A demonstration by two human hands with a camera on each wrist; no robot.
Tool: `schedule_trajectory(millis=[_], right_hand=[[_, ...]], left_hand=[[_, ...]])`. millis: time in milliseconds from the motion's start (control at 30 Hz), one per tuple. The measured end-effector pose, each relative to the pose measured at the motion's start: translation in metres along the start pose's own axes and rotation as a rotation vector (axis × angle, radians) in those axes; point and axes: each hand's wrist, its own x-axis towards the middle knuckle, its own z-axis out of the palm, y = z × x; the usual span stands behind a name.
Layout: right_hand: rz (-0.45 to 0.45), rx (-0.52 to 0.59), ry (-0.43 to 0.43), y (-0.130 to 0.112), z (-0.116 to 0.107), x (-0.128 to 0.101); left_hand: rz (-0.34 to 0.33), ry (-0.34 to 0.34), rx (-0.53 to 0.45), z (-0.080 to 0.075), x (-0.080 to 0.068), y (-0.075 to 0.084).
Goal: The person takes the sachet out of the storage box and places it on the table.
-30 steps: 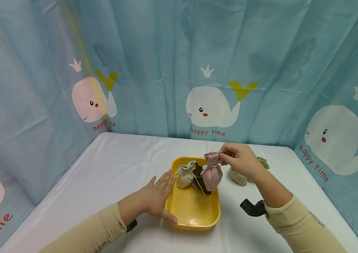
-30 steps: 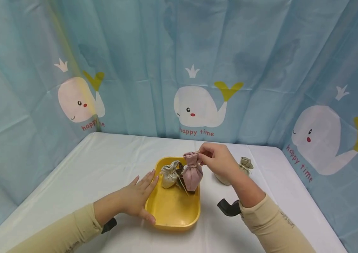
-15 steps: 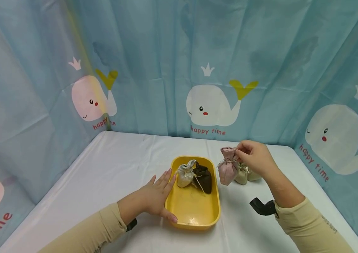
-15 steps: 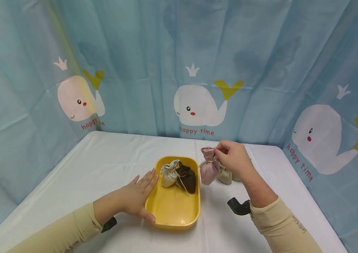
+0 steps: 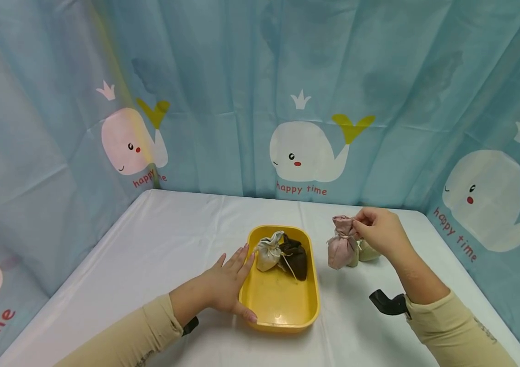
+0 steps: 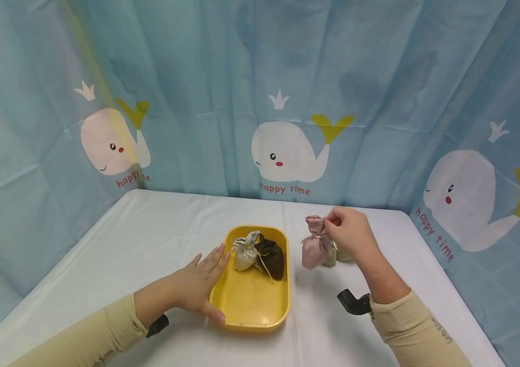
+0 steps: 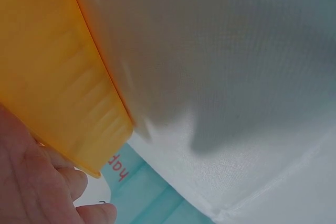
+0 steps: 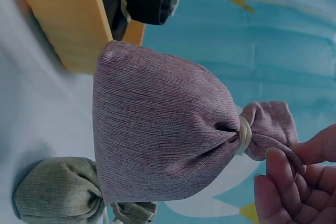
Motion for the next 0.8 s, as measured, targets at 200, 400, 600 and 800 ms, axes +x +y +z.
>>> schedule_trajectory(millis=[200,400,600,800], right_hand=[[0.031,-0.037,-0.029,0.006,0.002,-0.001],[0.059,-0.057,-0.061,0.015,0.007,0.000],[0.114,-0.047,-0.080,0.023,0.011,0.000],[0.154,-0.026,-0.083,0.033,0.016,0.002]], left_hand=[[0.005,-0.001,-0.001,-0.002,-0.002,0.001],[0.006,-0.007,-0.007,-0.003,-0.002,0.001],[0.009,-0.002,-0.001,-0.002,-0.002,0.002],[0.006,0.003,-0.010,-0.003,-0.001,0.001]])
